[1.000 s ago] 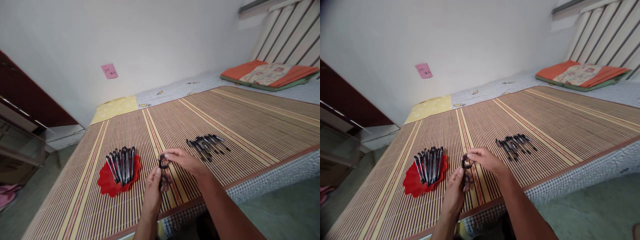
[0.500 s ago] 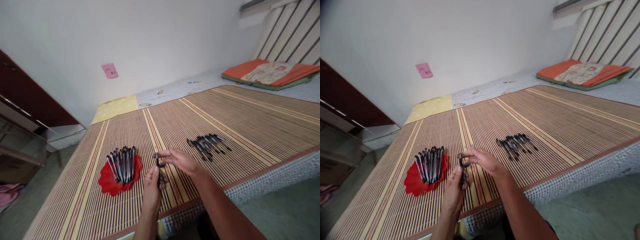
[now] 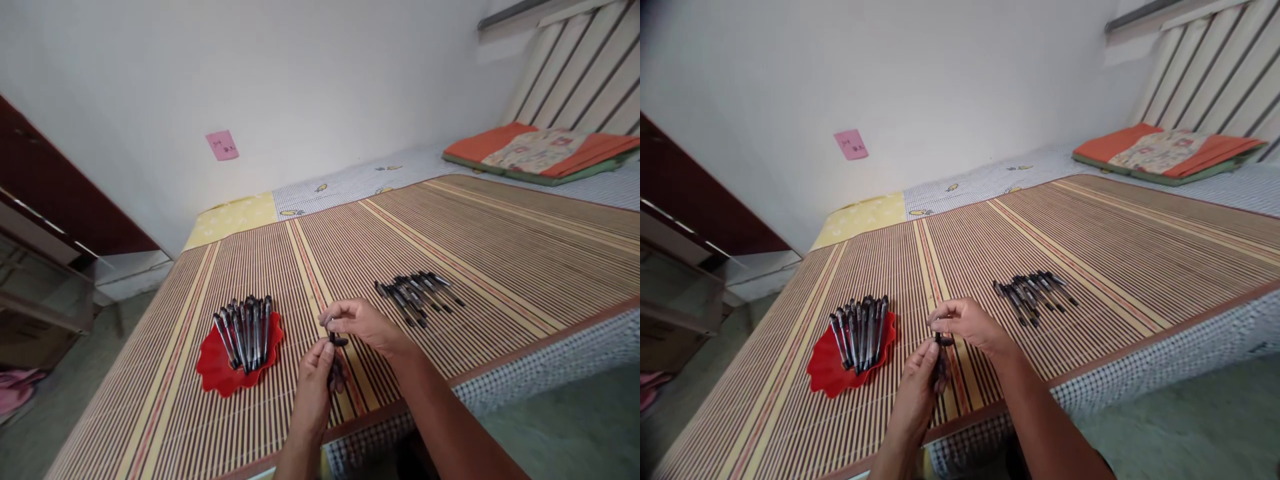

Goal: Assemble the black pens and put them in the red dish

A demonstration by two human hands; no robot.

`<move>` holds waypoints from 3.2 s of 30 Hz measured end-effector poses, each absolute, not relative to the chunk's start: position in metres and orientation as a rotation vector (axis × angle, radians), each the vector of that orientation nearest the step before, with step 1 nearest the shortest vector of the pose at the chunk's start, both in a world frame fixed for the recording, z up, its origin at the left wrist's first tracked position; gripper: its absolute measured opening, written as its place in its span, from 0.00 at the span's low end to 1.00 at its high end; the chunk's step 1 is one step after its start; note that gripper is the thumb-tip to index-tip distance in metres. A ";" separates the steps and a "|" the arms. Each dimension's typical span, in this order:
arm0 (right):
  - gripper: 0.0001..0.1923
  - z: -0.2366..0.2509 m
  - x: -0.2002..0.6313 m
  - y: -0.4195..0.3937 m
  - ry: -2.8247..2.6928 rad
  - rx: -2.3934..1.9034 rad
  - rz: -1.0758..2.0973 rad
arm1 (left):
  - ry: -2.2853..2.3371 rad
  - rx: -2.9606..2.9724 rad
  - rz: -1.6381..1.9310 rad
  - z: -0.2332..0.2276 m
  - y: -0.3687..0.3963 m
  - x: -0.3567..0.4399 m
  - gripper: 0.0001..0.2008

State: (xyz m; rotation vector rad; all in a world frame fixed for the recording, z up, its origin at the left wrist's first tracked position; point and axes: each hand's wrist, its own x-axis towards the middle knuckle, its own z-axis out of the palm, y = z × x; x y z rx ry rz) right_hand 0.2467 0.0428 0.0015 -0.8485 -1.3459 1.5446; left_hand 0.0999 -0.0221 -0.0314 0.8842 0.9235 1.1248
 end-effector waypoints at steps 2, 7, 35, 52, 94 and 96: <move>0.14 0.000 0.243 0.044 -1.323 -0.911 1.532 | 0.962 0.896 1.131 -0.033 -0.021 0.100 0.18; 0.18 0.000 0.244 0.040 -1.357 -0.833 1.612 | 0.963 0.853 1.192 -0.034 -0.020 0.099 0.18; 0.19 -0.002 0.242 0.041 -1.278 -0.799 1.636 | 0.941 0.716 1.223 -0.039 -0.021 0.101 0.16; 0.14 -0.010 0.230 0.047 -1.356 -0.933 1.451 | 1.206 0.896 1.355 -0.041 -0.021 0.097 0.15; 0.12 -0.007 0.248 0.054 -1.072 -0.978 1.241 | 1.061 0.663 1.296 -0.044 -0.015 0.096 0.18; 0.12 -0.001 0.245 0.051 -1.031 -0.932 1.267 | 1.065 0.662 1.291 -0.043 -0.015 0.097 0.18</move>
